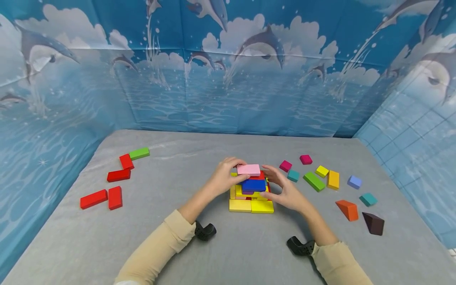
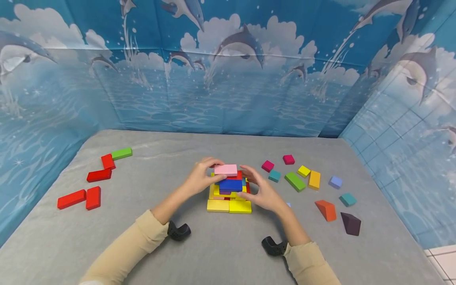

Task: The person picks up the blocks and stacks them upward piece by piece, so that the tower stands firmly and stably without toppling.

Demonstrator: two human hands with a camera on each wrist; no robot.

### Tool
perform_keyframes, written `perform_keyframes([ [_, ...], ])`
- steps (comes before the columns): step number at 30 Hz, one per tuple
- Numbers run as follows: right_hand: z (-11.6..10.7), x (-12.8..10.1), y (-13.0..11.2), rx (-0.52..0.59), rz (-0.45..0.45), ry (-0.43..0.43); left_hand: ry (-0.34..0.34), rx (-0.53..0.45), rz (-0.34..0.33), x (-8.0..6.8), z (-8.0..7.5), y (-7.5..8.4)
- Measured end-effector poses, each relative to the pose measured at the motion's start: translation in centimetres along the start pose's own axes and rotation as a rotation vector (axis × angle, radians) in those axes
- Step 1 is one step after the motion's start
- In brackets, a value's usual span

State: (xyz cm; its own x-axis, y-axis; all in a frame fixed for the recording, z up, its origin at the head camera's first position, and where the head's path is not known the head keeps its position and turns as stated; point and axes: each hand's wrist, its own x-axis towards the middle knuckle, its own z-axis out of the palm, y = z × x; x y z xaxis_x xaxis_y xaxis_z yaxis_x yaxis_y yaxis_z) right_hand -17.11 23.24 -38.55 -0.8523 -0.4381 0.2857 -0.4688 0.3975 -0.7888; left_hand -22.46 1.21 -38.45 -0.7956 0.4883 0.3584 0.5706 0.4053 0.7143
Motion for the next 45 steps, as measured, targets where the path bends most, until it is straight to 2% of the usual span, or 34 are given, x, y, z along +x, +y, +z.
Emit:
perform_keyframes([
  [7,0.0,0.0,0.1,0.012,-0.028,-0.013,-0.058,0.04,-0.044,0.6,1.0,0.7],
  [12,-0.1,-0.1,0.3,0.016,-0.072,-0.023,-0.055,-0.005,-0.04,0.6,1.2,0.5],
  [20,-0.1,0.0,0.3,0.006,-0.068,-0.021,-0.053,-0.053,-0.038,0.4,1.2,-0.1],
  [24,0.0,0.0,0.3,0.01,-0.063,-0.019,-0.044,-0.081,-0.04,-0.3,0.4,-0.5],
  [26,0.1,0.0,0.3,0.014,-0.055,-0.018,-0.018,-0.083,-0.043,-1.0,-0.7,-0.9],
  [29,0.2,-0.1,0.2,0.009,-0.046,-0.014,0.038,-0.026,-0.064,-2.3,-3.1,-2.4],
  [31,0.2,-0.2,0.1,0.006,-0.039,-0.004,0.082,0.039,-0.077,-3.4,-5.1,-4.0],
  [36,0.2,-0.3,0.0,0.0,-0.035,0.004,0.209,0.225,-0.146,-6.2,-10.5,-9.2],
  [39,0.1,-0.3,0.1,-0.002,-0.037,0.001,0.263,0.326,-0.209,-7.5,-13.3,-11.7],
  [45,0.2,-0.1,0.0,0.006,-0.042,-0.003,0.266,0.482,-0.345,-9.3,-17.1,-14.7],
])
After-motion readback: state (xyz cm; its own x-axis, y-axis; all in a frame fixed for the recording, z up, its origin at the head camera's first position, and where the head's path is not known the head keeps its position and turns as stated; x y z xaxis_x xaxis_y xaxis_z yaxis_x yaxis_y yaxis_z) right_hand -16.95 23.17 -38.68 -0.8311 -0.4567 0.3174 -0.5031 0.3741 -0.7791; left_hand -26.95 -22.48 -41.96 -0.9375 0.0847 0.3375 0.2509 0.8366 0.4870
